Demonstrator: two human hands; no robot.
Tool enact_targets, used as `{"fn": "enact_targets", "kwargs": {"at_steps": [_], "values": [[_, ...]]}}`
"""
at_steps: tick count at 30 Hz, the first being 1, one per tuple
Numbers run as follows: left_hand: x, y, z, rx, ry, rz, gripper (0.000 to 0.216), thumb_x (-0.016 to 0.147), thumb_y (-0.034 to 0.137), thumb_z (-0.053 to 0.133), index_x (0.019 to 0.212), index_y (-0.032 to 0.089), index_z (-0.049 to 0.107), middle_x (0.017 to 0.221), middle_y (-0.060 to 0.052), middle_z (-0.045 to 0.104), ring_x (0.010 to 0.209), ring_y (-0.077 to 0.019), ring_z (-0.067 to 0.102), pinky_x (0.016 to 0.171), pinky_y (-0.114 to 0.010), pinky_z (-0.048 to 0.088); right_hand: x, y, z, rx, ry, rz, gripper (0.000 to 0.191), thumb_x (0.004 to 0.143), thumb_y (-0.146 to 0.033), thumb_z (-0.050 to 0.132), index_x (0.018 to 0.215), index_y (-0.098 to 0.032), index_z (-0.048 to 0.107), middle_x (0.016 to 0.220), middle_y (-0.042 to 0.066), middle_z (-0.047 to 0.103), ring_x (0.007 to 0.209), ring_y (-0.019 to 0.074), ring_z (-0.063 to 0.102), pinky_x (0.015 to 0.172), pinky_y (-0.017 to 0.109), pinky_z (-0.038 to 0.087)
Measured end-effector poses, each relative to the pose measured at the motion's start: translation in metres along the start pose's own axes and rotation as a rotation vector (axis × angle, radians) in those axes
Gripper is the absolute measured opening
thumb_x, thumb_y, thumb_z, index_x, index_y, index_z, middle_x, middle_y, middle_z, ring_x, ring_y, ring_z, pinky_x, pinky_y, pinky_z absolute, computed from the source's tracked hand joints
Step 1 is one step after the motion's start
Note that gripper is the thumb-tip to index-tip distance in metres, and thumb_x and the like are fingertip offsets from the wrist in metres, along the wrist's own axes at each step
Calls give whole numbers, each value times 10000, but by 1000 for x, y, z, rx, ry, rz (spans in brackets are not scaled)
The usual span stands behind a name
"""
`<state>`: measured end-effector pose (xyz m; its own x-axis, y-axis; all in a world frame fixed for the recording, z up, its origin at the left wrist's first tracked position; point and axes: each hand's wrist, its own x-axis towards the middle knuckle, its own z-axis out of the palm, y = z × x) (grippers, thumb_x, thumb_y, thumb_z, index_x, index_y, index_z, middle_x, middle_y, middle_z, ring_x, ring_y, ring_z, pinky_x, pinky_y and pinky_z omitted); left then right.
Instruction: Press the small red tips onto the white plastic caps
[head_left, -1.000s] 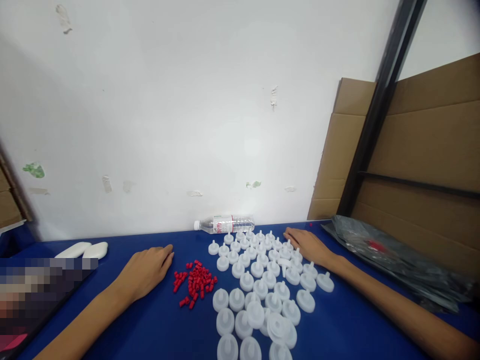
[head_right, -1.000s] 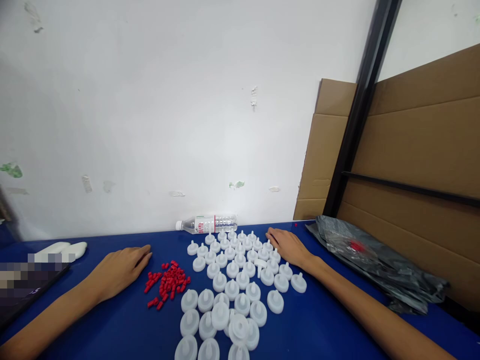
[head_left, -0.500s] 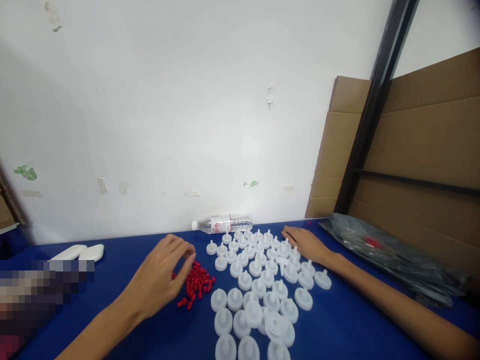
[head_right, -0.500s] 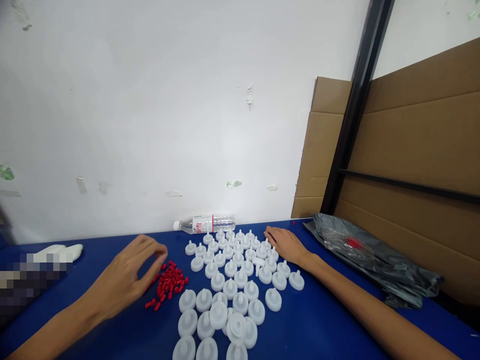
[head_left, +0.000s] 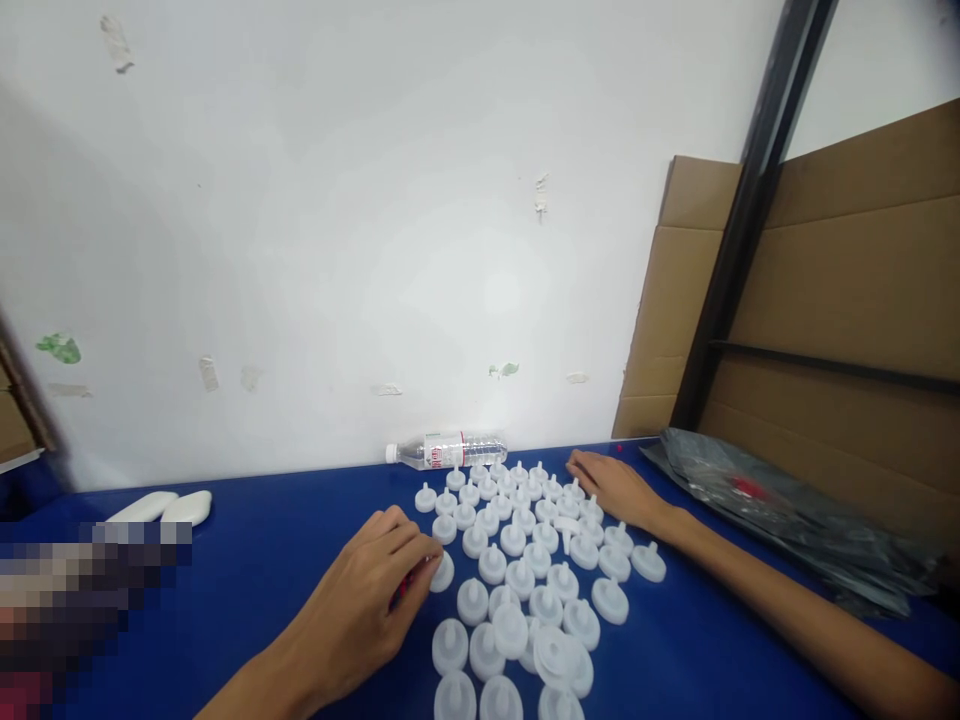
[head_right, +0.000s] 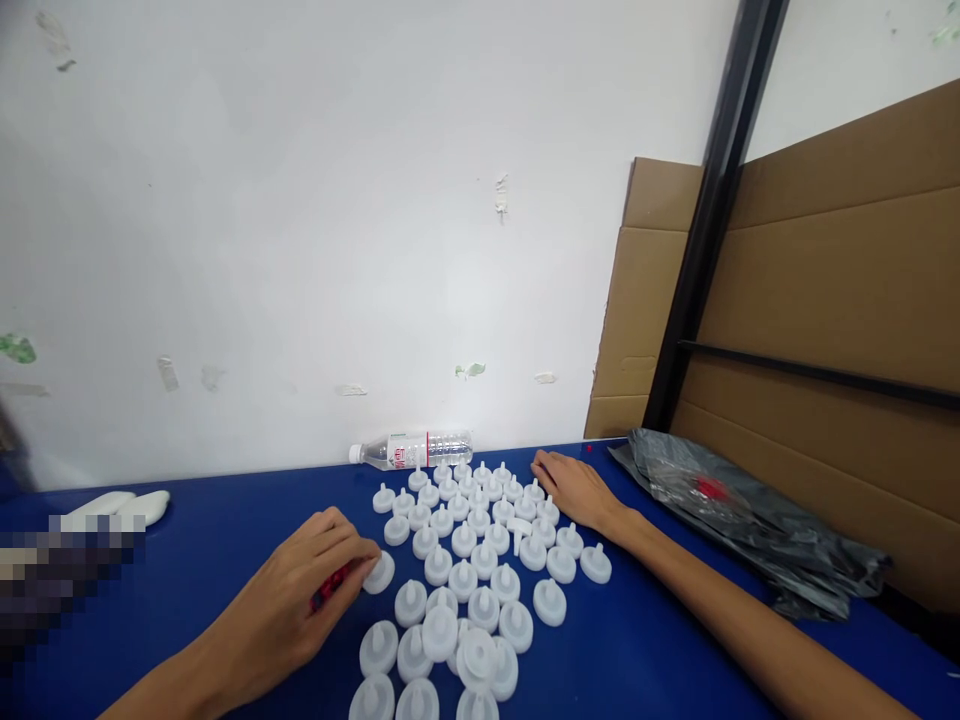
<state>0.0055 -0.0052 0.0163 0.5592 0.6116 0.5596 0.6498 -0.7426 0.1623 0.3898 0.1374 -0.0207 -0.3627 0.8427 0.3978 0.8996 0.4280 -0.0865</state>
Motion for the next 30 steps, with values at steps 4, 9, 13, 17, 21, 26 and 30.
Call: {"fn": "enact_targets", "kwargs": {"at_steps": [4,9,13,17,21,26,30], "values": [[1,-1,-1,108,156,110,158,1030,127,487,1035,197,628,853,-20,658,792,-187,546,739,-338,420,2,-14,-28,-28,199,-9,238,1030,-364,597,1146,-160,639,1102,64,668,963,211,663,873,425,557],[3,8,-2,158,257,281,207,985,26,523,1078,156,654,905,-33,719,877,-184,616,803,-351,432,-18,-77,-66,31,273,-257,237,1077,-328,429,1174,-204,607,1161,95,690,1123,250,613,1020,462,449],[0,21,-3,176,341,346,240,982,20,529,1098,148,695,965,-36,767,959,-188,667,900,-370,441,-52,-140,-84,81,228,-587,346,1014,-337,555,1347,-242,549,1321,61,672,1320,271,532,1233,519,173],[-2,35,1,210,482,443,208,1006,89,535,1049,149,730,935,-41,801,976,-186,706,880,-355,490,-74,-174,-92,74,221,-717,561,976,-483,652,1418,-175,495,1292,58,712,1372,239,517,1263,387,-114],[1,45,9,217,604,542,227,1019,113,534,970,190,742,867,-6,801,964,-148,720,806,-287,515,-75,-176,-90,174,241,-674,390,1010,-374,629,1344,-201,527,1227,47,744,1318,205,584,1283,377,44],[0,34,7,179,445,396,186,1020,133,529,1081,169,701,944,-41,787,993,-179,690,906,-343,480,-73,-172,-79,347,289,-632,326,989,-325,654,1289,-219,585,1066,48,781,1162,222,689,1243,435,265],[-1,-5,-3,269,267,112,256,1010,101,478,1125,197,686,990,-54,762,995,-232,638,904,-409,444,-72,-166,-66,381,280,-583,378,967,-332,665,1320,-212,600,1104,89,759,1117,265,694,1204,529,323]]}}
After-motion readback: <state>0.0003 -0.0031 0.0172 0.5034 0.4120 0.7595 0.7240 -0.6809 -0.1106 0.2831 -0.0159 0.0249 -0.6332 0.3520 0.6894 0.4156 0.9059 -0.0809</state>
